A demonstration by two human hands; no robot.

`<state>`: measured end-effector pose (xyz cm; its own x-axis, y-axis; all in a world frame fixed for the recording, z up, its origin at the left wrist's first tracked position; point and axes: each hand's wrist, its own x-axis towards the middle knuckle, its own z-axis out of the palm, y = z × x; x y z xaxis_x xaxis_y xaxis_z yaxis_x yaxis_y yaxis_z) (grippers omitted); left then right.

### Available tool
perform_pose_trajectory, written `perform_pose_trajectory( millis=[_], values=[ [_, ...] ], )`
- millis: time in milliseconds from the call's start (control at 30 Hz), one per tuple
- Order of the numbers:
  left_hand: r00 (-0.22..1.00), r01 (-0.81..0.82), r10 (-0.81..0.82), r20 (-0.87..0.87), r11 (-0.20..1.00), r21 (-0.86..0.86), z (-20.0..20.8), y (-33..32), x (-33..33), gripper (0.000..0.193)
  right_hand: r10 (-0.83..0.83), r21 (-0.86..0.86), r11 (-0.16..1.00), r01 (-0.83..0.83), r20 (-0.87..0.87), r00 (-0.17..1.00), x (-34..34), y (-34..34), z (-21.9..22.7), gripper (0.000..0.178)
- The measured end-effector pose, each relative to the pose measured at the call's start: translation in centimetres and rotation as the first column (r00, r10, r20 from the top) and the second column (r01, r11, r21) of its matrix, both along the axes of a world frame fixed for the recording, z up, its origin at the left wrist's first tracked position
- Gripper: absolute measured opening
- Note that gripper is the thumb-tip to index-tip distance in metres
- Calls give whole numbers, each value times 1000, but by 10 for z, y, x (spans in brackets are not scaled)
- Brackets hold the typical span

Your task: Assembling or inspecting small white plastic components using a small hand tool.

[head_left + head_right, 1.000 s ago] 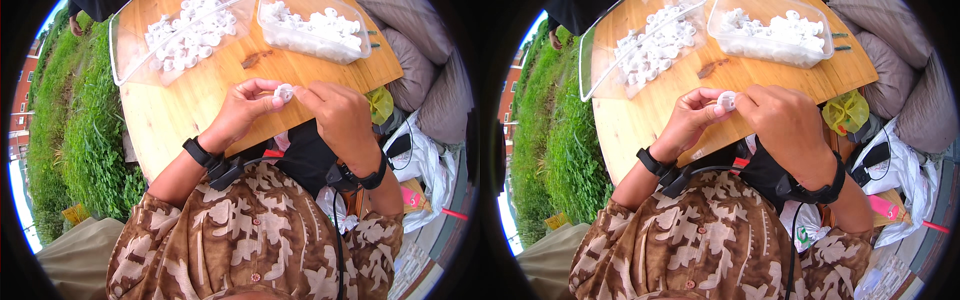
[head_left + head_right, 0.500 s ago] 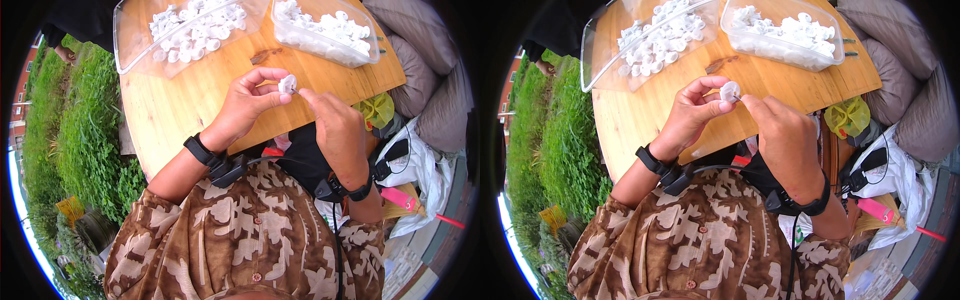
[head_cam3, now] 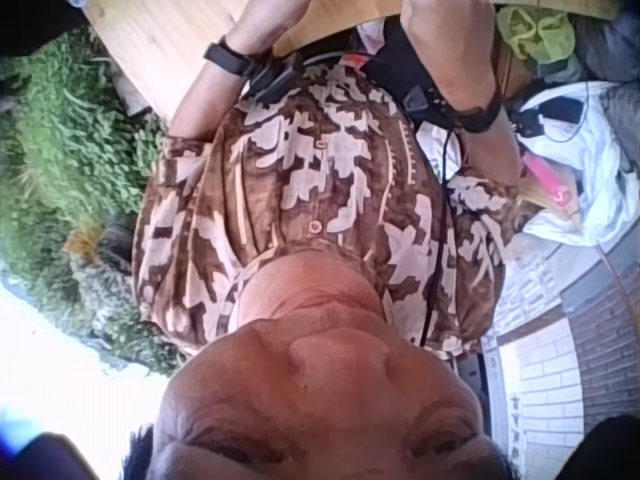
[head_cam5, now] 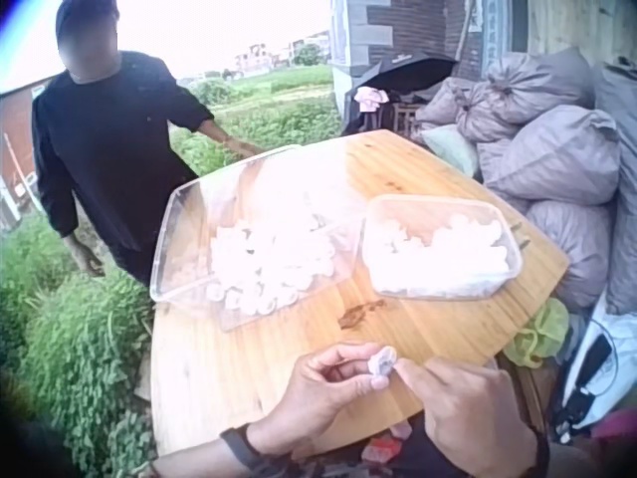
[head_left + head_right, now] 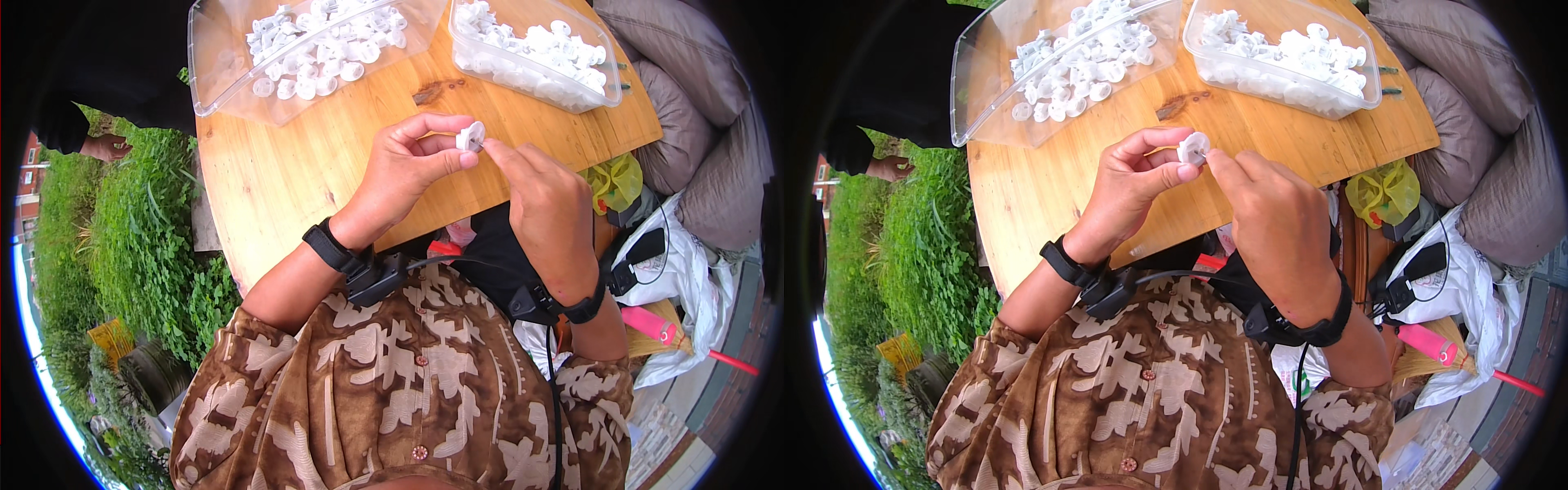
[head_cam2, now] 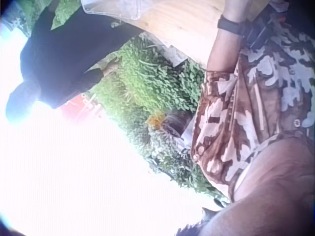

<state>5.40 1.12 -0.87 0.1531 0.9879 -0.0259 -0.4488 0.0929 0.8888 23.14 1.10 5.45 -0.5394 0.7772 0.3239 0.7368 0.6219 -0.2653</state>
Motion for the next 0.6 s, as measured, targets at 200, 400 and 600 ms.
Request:
perform_pose_trajectory(
  millis=[200, 400, 600],
  values=[
    [998, -45, 43, -47, 998, -41, -9, 0, -1, 33, 9, -111, 994, -7, 16, 1000, -5, 8, 0, 31],
    [998, -20, 26, 51, 992, -125, -9, 3, -6, 35, -22, -288, 955, -68, -299, 954, 2, 18, -13, 18],
    [999, -16, 20, 44, 995, -100, -10, 3, -6, 35, -25, -364, 923, -123, -377, 926, 0, 21, -16, 18]
  ],
)
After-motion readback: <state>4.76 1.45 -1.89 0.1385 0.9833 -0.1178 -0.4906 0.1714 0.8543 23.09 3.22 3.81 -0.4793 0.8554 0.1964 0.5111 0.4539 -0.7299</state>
